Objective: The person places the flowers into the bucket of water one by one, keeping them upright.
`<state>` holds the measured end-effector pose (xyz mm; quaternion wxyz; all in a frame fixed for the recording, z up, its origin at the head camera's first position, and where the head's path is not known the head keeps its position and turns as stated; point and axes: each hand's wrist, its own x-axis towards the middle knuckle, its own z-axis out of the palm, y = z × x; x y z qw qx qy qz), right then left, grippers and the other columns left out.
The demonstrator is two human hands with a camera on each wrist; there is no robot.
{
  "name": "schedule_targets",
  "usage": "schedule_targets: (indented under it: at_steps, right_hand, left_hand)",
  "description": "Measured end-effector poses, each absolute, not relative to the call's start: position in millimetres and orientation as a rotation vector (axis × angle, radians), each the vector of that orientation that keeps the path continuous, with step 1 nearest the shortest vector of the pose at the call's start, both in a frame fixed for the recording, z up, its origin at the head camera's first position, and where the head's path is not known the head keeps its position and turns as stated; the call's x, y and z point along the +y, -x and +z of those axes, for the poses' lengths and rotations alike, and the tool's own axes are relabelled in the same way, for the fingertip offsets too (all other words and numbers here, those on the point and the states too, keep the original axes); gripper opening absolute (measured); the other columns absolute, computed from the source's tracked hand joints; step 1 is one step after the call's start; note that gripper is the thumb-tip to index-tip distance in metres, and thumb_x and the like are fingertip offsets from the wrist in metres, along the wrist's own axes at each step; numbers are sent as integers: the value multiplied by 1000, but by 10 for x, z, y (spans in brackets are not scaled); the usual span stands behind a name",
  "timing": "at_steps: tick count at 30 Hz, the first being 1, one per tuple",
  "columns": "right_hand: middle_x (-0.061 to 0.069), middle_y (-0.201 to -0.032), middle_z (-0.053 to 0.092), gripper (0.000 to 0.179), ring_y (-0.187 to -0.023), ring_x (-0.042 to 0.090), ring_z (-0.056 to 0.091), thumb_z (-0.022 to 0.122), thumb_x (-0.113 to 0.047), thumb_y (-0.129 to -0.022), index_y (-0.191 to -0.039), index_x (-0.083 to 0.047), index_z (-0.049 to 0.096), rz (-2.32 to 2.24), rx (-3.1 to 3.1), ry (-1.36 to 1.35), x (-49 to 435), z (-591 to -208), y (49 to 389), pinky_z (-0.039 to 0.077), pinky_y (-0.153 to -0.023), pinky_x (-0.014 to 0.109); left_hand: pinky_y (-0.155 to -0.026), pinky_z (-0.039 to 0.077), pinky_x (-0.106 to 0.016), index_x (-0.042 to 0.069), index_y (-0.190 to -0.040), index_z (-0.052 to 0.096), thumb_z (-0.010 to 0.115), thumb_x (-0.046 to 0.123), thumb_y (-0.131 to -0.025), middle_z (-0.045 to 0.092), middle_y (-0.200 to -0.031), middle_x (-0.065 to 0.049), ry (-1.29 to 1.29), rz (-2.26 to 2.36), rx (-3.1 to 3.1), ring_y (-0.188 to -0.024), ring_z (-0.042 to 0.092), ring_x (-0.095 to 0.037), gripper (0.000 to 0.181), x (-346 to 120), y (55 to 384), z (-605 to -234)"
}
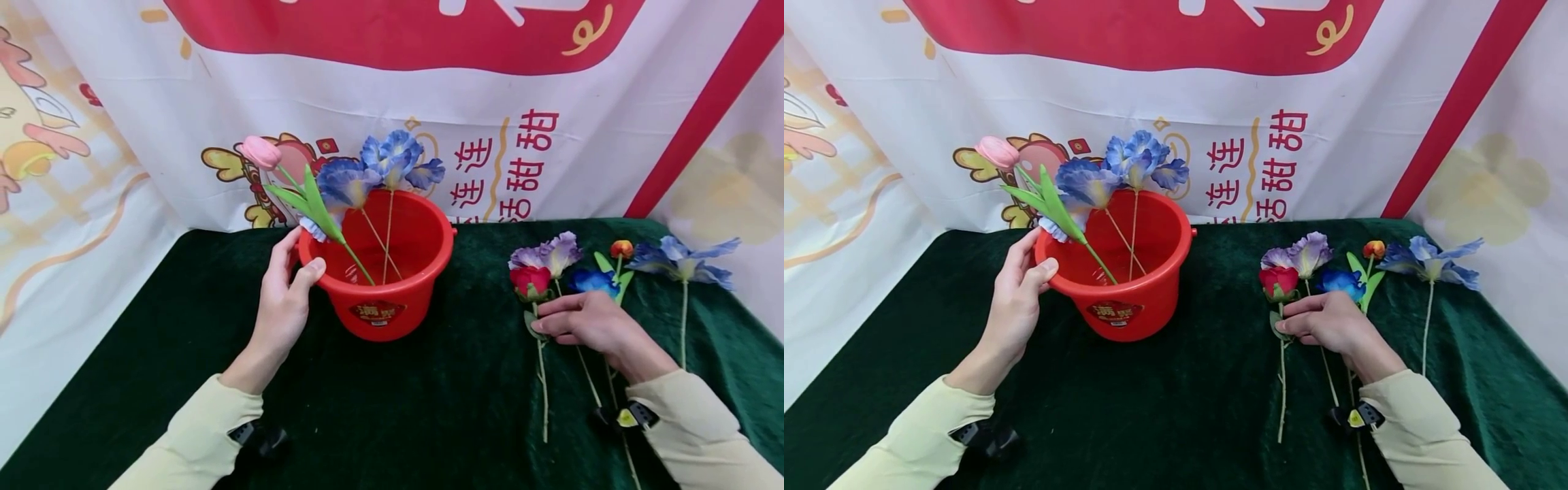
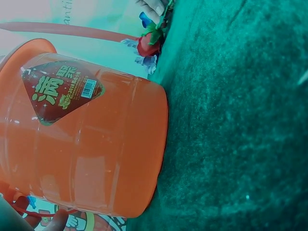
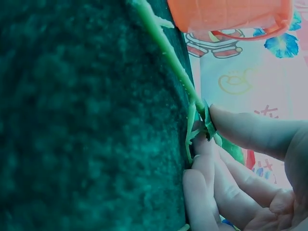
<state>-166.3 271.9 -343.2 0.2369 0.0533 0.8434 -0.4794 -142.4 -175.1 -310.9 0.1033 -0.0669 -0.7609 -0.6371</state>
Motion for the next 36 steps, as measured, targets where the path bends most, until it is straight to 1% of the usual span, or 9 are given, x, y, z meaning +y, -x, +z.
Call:
schedule_targets:
  at_steps: [2,5,8,15,23,27,36]
  right_hand:
    - [-8,-117,76,56,-97,0,69,75,-29,-100,-144,3,61,-1341,2287,-136,2740,-3436,1665,64,-85,27]
    - [-13,-112,77,57,-97,0,70,72,-27,-101,-147,4,58,-1400,2231,-143,2776,-3440,1670,64,-86,27]
    - [-15,-108,77,56,-97,1,72,71,-24,-102,-148,4,56,-1436,2197,-155,2813,-3431,1665,64,-87,28]
    - [-14,-102,79,52,-93,3,73,71,-22,-102,-146,4,59,-1465,2198,-149,2764,-3424,1675,64,-84,26]
    - [-13,-98,80,47,-88,2,74,69,-17,-103,-144,4,60,-1509,2173,-167,2743,-3420,1643,64,-81,24]
    - [-14,-98,80,46,-88,1,74,69,-18,-102,-143,2,62,-1524,2175,-159,2734,-3410,1628,64,-81,24]
    - [-13,-103,79,55,-92,3,74,71,-22,-102,-148,4,57,-1542,2209,-122,2677,-3372,1633,65,-84,26]
  left_hand:
    - [-103,51,-10,19,-167,28,50,24,-109,43,-163,1,197,-1875,-2247,-144,48,-20,62,-1749,1427,-3111]
    - [-103,51,-11,19,-166,28,50,23,-109,43,-163,1,198,-1876,-2243,-144,47,-20,62,-1744,1431,-3116]
    - [-103,51,-11,20,-166,28,50,23,-109,43,-162,2,210,-1879,-2245,-145,46,-19,62,-1731,1436,-3115]
    - [-103,50,-10,19,-167,28,49,23,-109,42,-164,2,197,-1866,-2248,-146,45,-19,61,-1753,1417,-3098]
    - [-104,50,-10,19,-167,28,49,23,-109,43,-164,1,213,-1869,-2251,-146,46,-20,61,-1745,1428,-3105]
    - [-103,50,-10,19,-167,28,49,23,-109,43,-164,1,209,-1869,-2249,-146,46,-21,61,-1743,1429,-3110]
    - [-104,50,-9,18,-167,27,48,22,-110,42,-164,0,215,-1873,-2244,-147,46,-23,61,-1755,1417,-3108]
